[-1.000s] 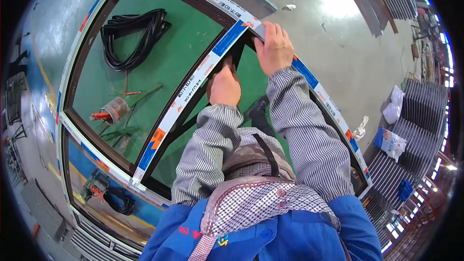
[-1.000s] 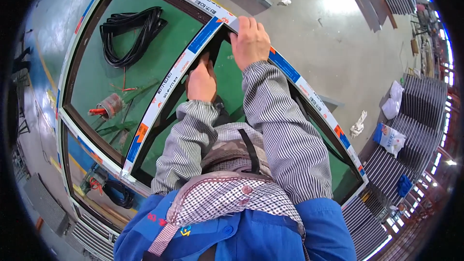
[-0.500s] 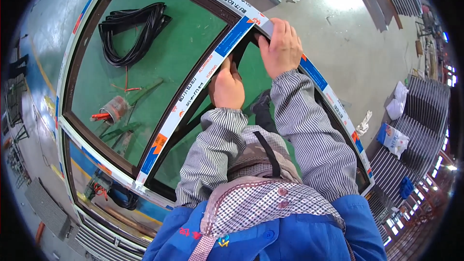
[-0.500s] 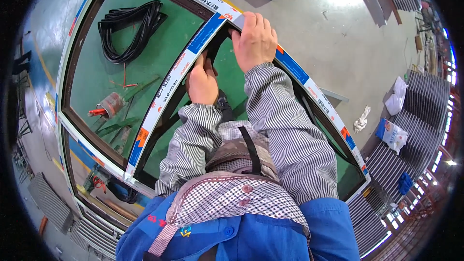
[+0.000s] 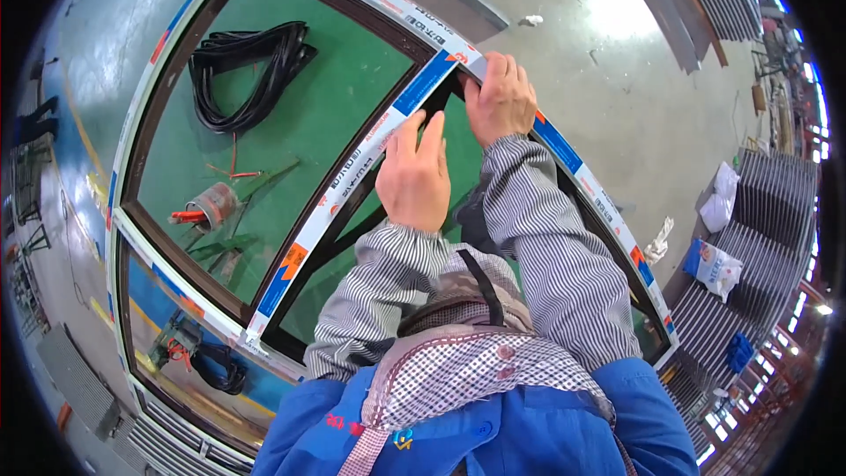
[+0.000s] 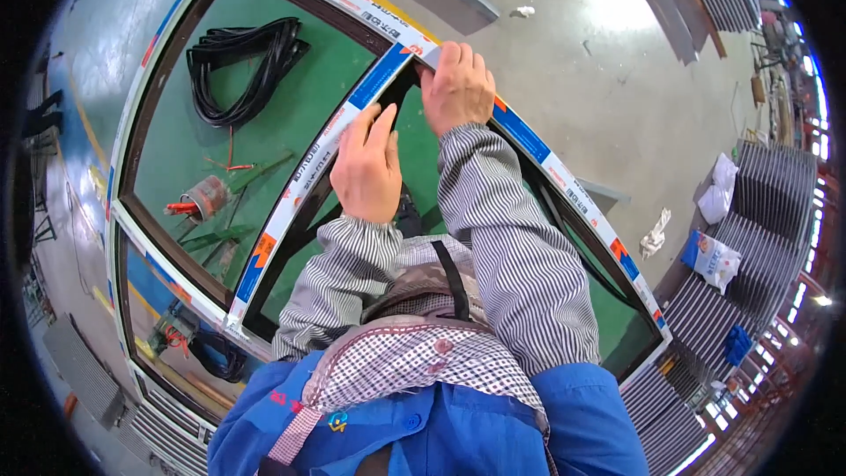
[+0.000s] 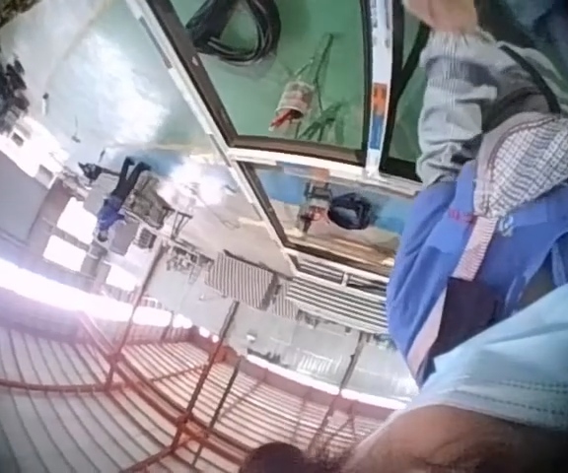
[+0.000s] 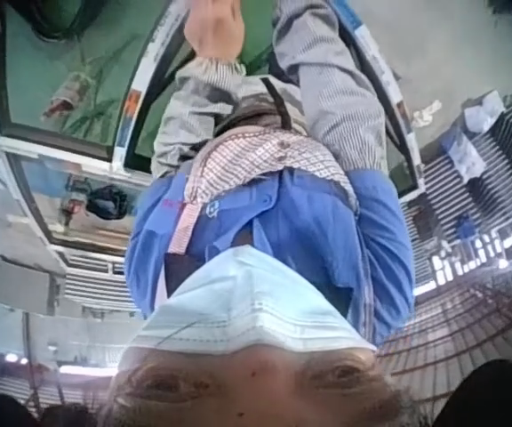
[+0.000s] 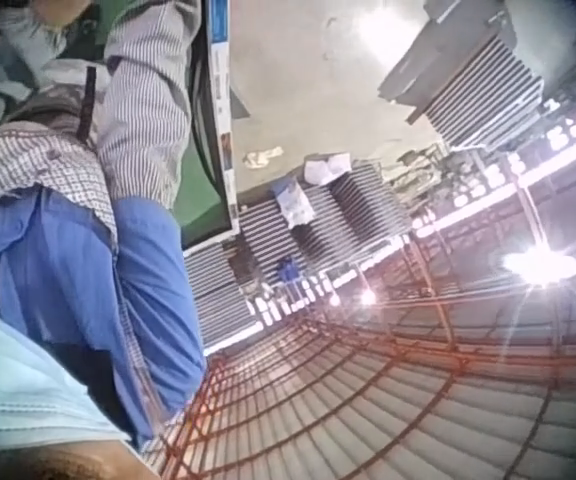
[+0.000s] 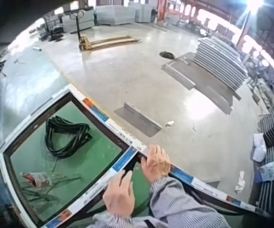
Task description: The recorder is applying and pressing a rubber sealant strip into the grooves of a metal frame.
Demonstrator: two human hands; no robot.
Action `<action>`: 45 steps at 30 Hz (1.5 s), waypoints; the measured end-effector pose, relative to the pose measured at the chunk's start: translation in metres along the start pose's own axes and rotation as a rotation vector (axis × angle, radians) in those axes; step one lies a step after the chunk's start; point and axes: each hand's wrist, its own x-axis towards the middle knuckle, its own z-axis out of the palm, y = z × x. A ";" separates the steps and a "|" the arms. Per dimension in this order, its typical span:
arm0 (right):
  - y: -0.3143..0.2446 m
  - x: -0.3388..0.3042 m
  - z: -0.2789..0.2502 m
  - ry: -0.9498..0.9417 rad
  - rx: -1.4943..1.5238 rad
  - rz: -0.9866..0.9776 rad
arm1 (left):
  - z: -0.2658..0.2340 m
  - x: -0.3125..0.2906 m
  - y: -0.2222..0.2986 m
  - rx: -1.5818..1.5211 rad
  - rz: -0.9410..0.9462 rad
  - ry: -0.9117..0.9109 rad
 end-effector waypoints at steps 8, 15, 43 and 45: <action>-0.001 -0.005 0.002 -0.004 -0.013 0.007 | 0.031 0.069 -0.008 0.273 -0.088 -0.149; -0.003 -0.003 0.000 0.050 -0.032 0.066 | 0.041 0.077 0.006 0.318 -0.127 -0.069; 0.038 -0.010 -0.022 -0.231 0.407 -0.264 | -0.043 0.036 -0.007 0.218 -0.314 0.173; 0.031 -0.009 -0.024 -0.237 0.454 -0.242 | -0.089 0.028 -0.055 0.099 -0.481 0.338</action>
